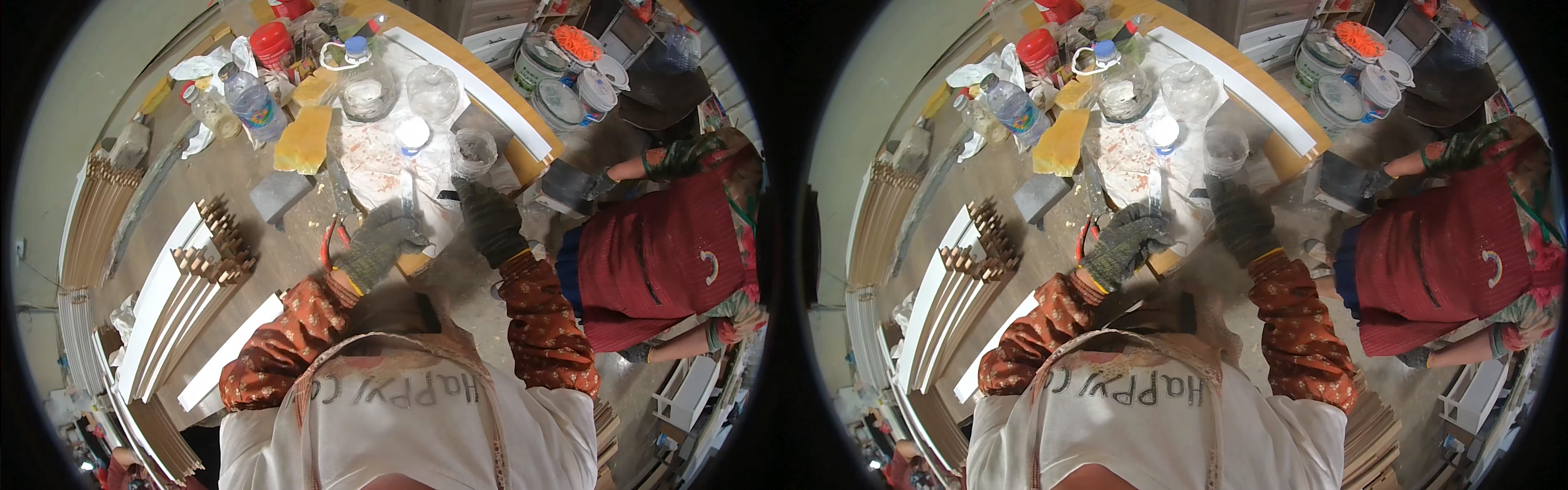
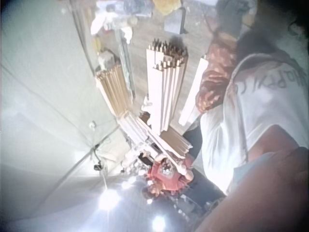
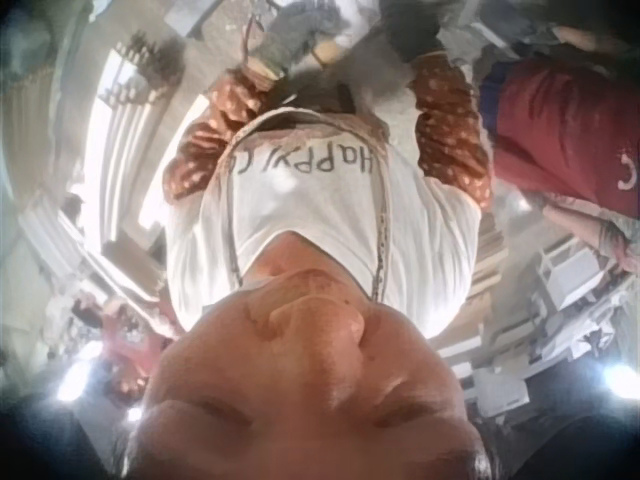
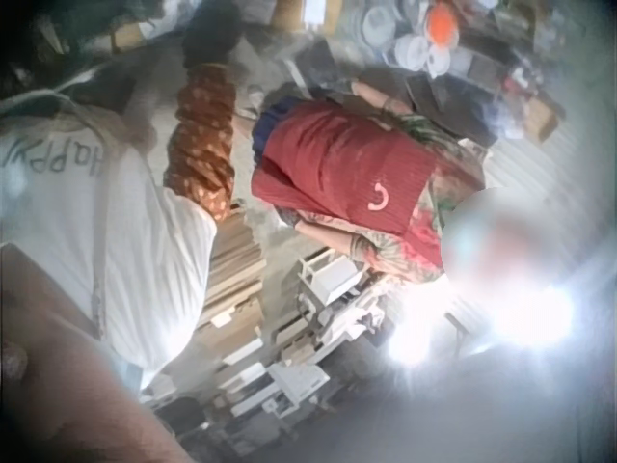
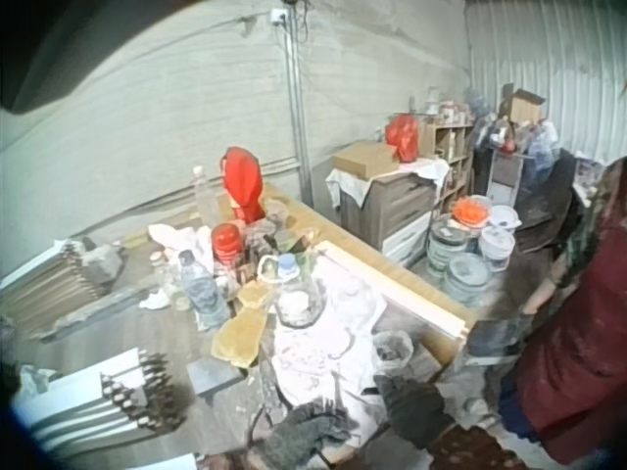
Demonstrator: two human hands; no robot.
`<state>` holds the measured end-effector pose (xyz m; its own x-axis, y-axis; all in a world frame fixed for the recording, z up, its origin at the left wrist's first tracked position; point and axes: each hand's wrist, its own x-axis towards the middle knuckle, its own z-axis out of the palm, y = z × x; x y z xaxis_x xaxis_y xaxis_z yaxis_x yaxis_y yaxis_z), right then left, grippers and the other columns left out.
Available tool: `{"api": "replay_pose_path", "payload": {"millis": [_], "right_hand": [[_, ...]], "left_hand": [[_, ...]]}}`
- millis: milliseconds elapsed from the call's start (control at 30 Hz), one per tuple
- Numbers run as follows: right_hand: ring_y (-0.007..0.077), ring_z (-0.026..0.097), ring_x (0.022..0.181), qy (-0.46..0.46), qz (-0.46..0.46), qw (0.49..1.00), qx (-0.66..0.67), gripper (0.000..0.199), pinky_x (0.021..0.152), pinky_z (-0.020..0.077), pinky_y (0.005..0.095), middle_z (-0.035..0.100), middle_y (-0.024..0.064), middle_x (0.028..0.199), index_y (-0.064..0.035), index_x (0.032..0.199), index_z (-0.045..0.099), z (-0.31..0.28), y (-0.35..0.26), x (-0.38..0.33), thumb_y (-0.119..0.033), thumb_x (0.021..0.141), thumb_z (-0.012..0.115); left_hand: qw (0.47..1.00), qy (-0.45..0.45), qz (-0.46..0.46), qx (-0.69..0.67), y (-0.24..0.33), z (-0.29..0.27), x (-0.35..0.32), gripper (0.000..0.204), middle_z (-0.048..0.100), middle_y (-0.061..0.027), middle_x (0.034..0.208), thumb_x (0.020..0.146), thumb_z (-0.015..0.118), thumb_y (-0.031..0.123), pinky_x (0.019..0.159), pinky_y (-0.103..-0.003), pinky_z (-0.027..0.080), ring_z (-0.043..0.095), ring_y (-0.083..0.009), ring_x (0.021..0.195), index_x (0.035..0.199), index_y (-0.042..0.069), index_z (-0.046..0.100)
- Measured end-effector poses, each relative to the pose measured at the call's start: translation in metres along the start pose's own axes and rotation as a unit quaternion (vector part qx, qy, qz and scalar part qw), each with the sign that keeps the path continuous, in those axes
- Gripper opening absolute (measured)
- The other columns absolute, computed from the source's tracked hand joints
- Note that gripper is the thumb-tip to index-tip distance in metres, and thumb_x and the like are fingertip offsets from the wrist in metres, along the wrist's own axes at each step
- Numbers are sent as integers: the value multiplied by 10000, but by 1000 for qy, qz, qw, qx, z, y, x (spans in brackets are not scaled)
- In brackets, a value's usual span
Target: The person prepares wood planks by applying glue to the dowels, wiping the surfaces with a cloth, and sanding the edges with a sanding block.
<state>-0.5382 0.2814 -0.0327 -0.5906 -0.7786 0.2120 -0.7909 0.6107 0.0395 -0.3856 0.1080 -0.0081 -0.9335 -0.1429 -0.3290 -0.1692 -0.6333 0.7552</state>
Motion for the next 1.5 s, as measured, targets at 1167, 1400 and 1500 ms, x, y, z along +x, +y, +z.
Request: {"api": "replay_pose_path", "payload": {"millis": [1167, 1400, 1500], "right_hand": [[356, 594, 947, -144, -49, 946, 285, 308, 805, 485, 405, 607, 203, 1032, -15, 1144, 558, -6, -9, -11, -129, 857, 558], [261, 613, 594, -11, -124, 953, 277, 221, 555, 493, 370, 602, 133, 722, -47, 1014, 560, 2, -14, -8, -220, 886, 505], [270, 634, 650, 36, -168, 956, 237, 239, 597, 505, 361, 614, 108, 737, -51, 1029, 551, -13, -7, -9, -245, 892, 521]], "left_hand": [[995, 61, -82, -17, 11, 44, -6, 276, 660, -85, 905, 865, 565, 82, 624, -227, 530, 630, -125, 732, 1129, 1, 558], [979, -112, -14, 171, 23, 15, 9, 302, 656, -117, 945, 848, 653, 192, 701, -300, 538, 650, -212, 811, 1103, 35, 613], [689, -55, 296, 659, 4, 21, 13, 341, 653, -128, 962, 825, 687, 262, 815, -383, 496, 617, -318, 927, 1116, 94, 628]]}}
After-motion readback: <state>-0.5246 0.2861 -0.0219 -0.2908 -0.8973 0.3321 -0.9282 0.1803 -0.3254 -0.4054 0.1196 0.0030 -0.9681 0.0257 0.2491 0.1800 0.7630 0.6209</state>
